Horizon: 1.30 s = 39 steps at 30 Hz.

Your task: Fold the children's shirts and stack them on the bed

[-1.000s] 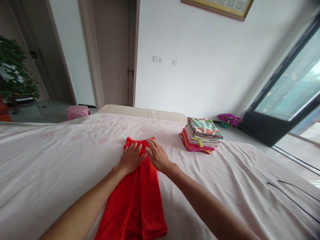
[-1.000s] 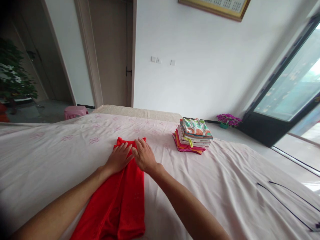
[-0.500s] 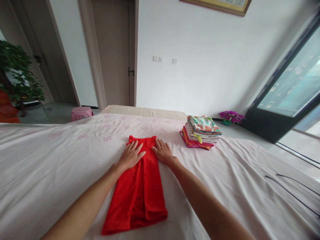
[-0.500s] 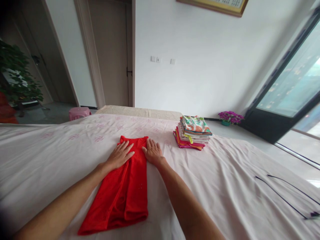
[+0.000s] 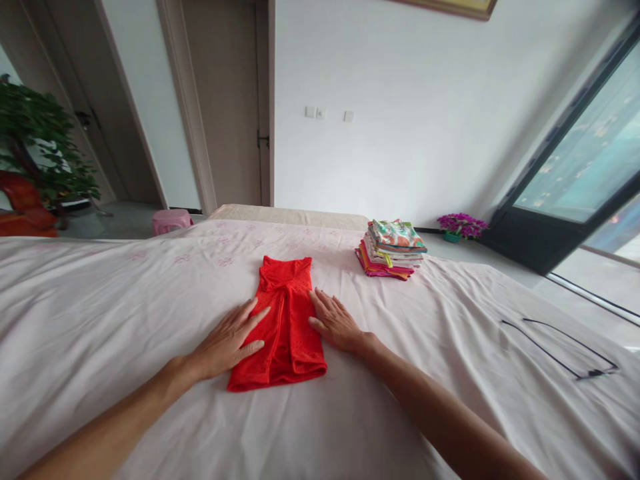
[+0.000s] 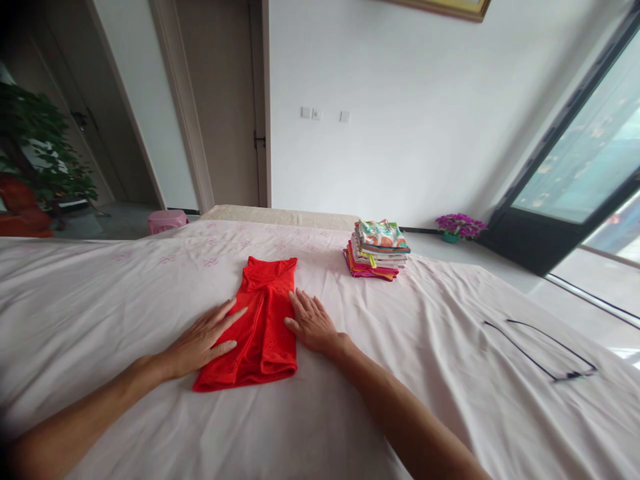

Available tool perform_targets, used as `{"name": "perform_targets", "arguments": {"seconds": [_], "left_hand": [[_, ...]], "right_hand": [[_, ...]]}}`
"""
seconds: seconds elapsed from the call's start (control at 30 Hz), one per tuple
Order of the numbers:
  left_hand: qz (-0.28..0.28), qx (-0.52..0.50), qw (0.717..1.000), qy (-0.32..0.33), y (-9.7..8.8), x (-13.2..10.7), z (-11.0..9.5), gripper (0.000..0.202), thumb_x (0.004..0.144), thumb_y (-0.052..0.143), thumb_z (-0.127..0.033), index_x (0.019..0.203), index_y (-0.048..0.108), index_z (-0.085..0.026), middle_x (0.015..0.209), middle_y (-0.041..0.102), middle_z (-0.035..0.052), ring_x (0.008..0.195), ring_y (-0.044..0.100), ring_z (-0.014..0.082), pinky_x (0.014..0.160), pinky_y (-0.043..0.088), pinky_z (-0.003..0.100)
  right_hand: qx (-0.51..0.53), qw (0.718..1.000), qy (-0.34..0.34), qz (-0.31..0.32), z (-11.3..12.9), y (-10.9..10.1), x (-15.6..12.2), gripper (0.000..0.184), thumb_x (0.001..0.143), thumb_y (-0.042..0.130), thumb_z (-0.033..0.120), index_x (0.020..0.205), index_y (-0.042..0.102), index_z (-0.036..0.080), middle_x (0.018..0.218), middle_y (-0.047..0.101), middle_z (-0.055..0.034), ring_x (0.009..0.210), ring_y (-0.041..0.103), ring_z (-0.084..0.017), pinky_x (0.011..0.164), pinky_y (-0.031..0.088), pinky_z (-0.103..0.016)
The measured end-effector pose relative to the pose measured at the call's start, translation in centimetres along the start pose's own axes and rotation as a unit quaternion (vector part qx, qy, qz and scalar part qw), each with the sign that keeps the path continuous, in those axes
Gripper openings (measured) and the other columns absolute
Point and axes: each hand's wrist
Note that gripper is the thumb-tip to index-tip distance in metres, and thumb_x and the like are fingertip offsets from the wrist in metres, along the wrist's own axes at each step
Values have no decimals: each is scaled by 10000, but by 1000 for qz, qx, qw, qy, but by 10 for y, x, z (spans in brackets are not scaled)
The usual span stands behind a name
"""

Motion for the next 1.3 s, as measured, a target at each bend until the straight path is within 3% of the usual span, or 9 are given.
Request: {"name": "perform_targets", "arguments": {"seconds": [0.13, 0.3, 0.4, 0.53, 0.67, 0.83, 1.1, 1.2, 1.3], "left_hand": [[-34, -16, 999, 33, -7, -23, -18, 468, 979, 440, -376, 1445, 462, -349, 1584, 354, 35, 1417, 395, 246, 1140, 395, 415], [-92, -52, 993, 55, -15, -42, -28, 348, 975, 411, -194, 1248, 616, -264, 1361, 596, 45, 1213, 594, 163, 1040, 508, 313], [-79, -61, 990, 101, -25, -60, -24, 367, 944, 396, -84, 1162, 642, -246, 1215, 675, 38, 1146, 626, 139, 1019, 514, 281], [-36, -46, 988, 142, -35, -77, -11, 503, 894, 458, -49, 1322, 572, -288, 1310, 651, 22, 1251, 574, 161, 1081, 479, 333], [-31, -46, 986, 160, -38, -70, -6, 479, 895, 560, -143, 1343, 577, -311, 1350, 633, 23, 1322, 522, 202, 1080, 487, 382], [-34, -56, 979, 194, -36, -46, -16, 337, 910, 583, -198, 1236, 647, -255, 1295, 669, 51, 1305, 538, 196, 1088, 476, 369], [-40, -146, 981, 122, -38, -45, -34, 323, 929, 496, -284, 1215, 631, -218, 1265, 676, 80, 1216, 600, 206, 1067, 464, 337], [-33, -222, 974, 44, -40, -52, -46, 368, 939, 435, -383, 1174, 645, -192, 1077, 733, 79, 991, 681, 209, 934, 527, 313], [-39, -314, 944, -94, -43, -48, -60, 376, 954, 380, -402, 1035, 677, -187, 864, 727, 35, 841, 667, 193, 844, 534, 288]], "right_hand": [[1, 990, -137, -6, 19, -7, -26, 615, 1010, 347, 537, 1566, 203, 317, 1645, 132, -38, 1507, 133, -221, 1215, 131, -468], [23, 978, -203, -45, 27, -8, -47, 424, 1018, 427, 370, 1425, 509, 283, 1514, 451, -63, 1396, 396, -222, 1133, 345, -402], [59, 968, -235, -66, 25, -12, -62, 368, 1009, 408, 237, 1312, 615, 265, 1324, 631, -56, 1209, 573, -185, 1036, 440, -349], [86, 957, -273, -50, 22, -22, -79, 432, 937, 425, 111, 1298, 619, 244, 1285, 657, -49, 1194, 588, -170, 1044, 432, -342], [87, 952, -287, -56, 21, -22, -75, 442, 923, 444, 110, 1315, 603, 239, 1298, 653, -48, 1221, 576, -169, 1068, 410, -345], [77, 945, -312, -59, 20, -13, -57, 393, 937, 438, 142, 1267, 623, 251, 1270, 668, -47, 1216, 579, -170, 1068, 404, -362], [170, 941, -288, -47, 29, -26, -67, 321, 963, 423, 263, 1218, 600, 181, 1209, 671, -123, 1154, 600, -223, 1040, 419, -379], [252, 949, -190, -18, 35, -30, -77, 250, 962, 426, 296, 1036, 639, 188, 981, 696, -65, 899, 627, -186, 841, 477, -299], [355, 933, -56, -18, 42, -28, -73, 216, 934, 447, 290, 828, 599, 179, 756, 605, 6, 681, 521, -121, 637, 413, -227]]}}
Point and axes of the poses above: each hand's wrist, its own x-axis towards the middle knuckle, its own y-axis out of the palm, z = x × y
